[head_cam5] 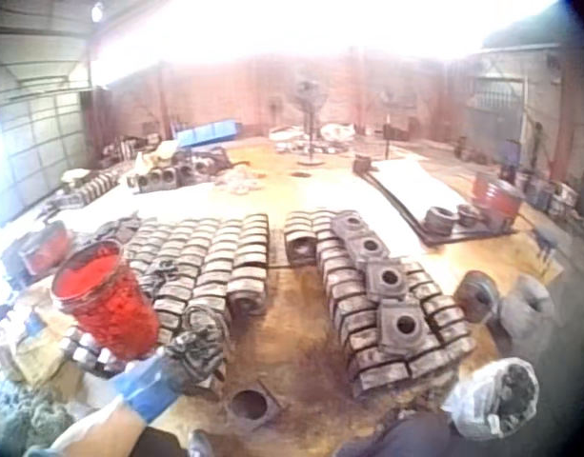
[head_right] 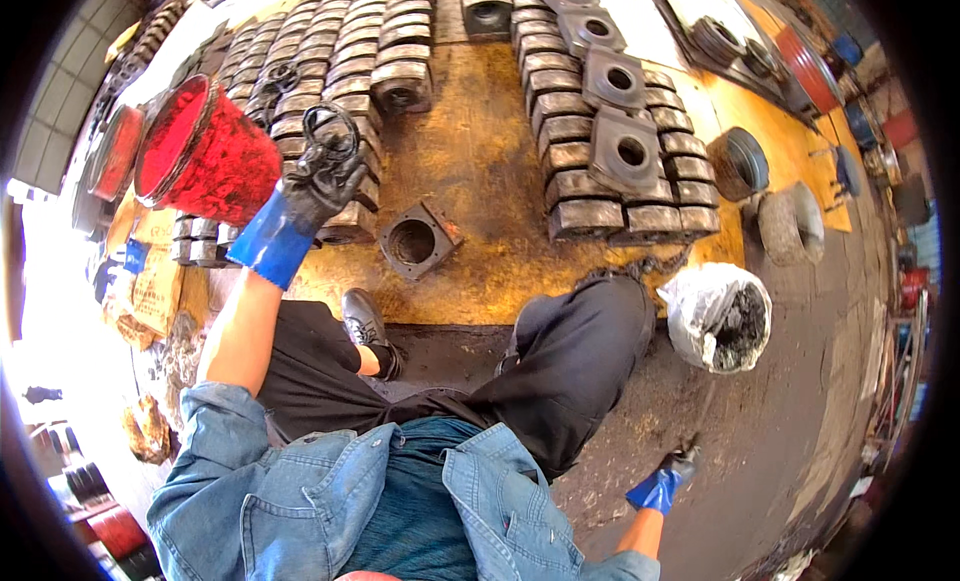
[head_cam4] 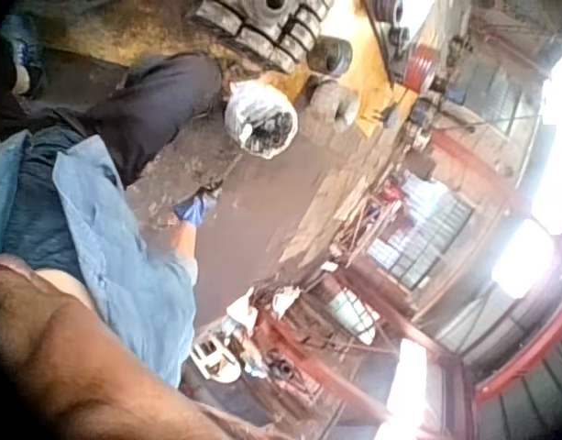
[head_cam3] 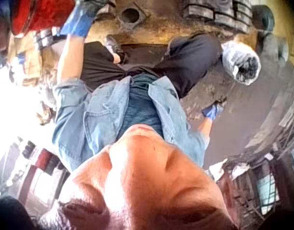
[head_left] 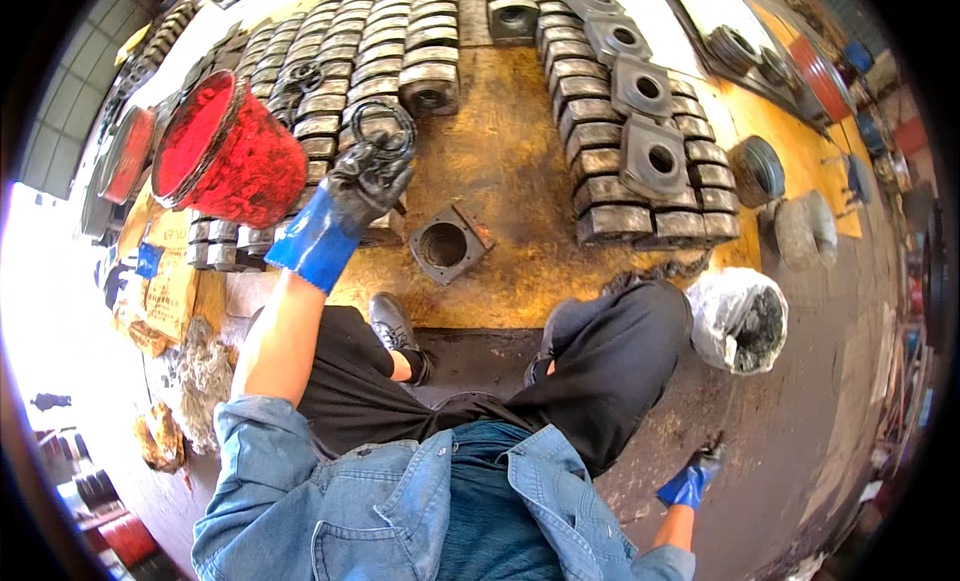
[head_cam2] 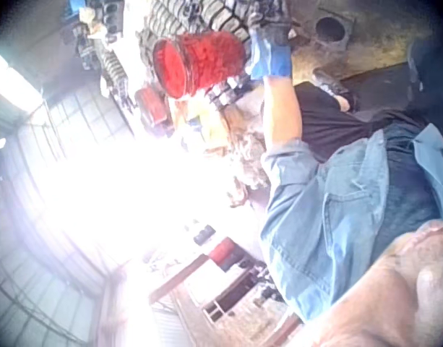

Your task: The person scoops a dark paste from a white bag using a metal trowel and applies it into the central cavity of a square metal component. The person repeatedly scrapes the trowel against the component's edges to smooth the paste and ensure coverage.

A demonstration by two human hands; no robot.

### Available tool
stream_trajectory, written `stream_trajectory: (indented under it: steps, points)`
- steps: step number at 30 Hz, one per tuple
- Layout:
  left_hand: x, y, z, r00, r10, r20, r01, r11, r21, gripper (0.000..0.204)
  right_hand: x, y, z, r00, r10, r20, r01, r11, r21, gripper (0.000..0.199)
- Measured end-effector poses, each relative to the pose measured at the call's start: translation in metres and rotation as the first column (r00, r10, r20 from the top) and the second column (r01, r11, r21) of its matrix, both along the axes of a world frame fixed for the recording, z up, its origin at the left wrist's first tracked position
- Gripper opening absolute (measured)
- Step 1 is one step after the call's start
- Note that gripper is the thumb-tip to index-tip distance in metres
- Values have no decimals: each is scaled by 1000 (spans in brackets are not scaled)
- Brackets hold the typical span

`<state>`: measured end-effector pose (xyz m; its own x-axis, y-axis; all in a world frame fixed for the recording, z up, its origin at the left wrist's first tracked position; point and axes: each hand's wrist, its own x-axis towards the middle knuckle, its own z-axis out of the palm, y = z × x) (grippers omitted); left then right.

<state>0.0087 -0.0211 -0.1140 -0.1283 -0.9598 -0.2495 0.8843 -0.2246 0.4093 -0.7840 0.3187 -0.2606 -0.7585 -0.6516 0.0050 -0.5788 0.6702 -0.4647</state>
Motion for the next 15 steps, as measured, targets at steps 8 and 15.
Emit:
stream_trajectory:
  steps: [8, 15]
  points:
    - [-26, -2, 21, 951, -152, -268, 50, 934, -353, 35, 137, -212, 175, 737, 608, 296, -200, 614, -763, 46]
    - [-43, 23, 62, -695, 643, -323, 705, 698, -127, 39, 369, -326, 224, -145, 882, 449, -65, 445, -893, 41]
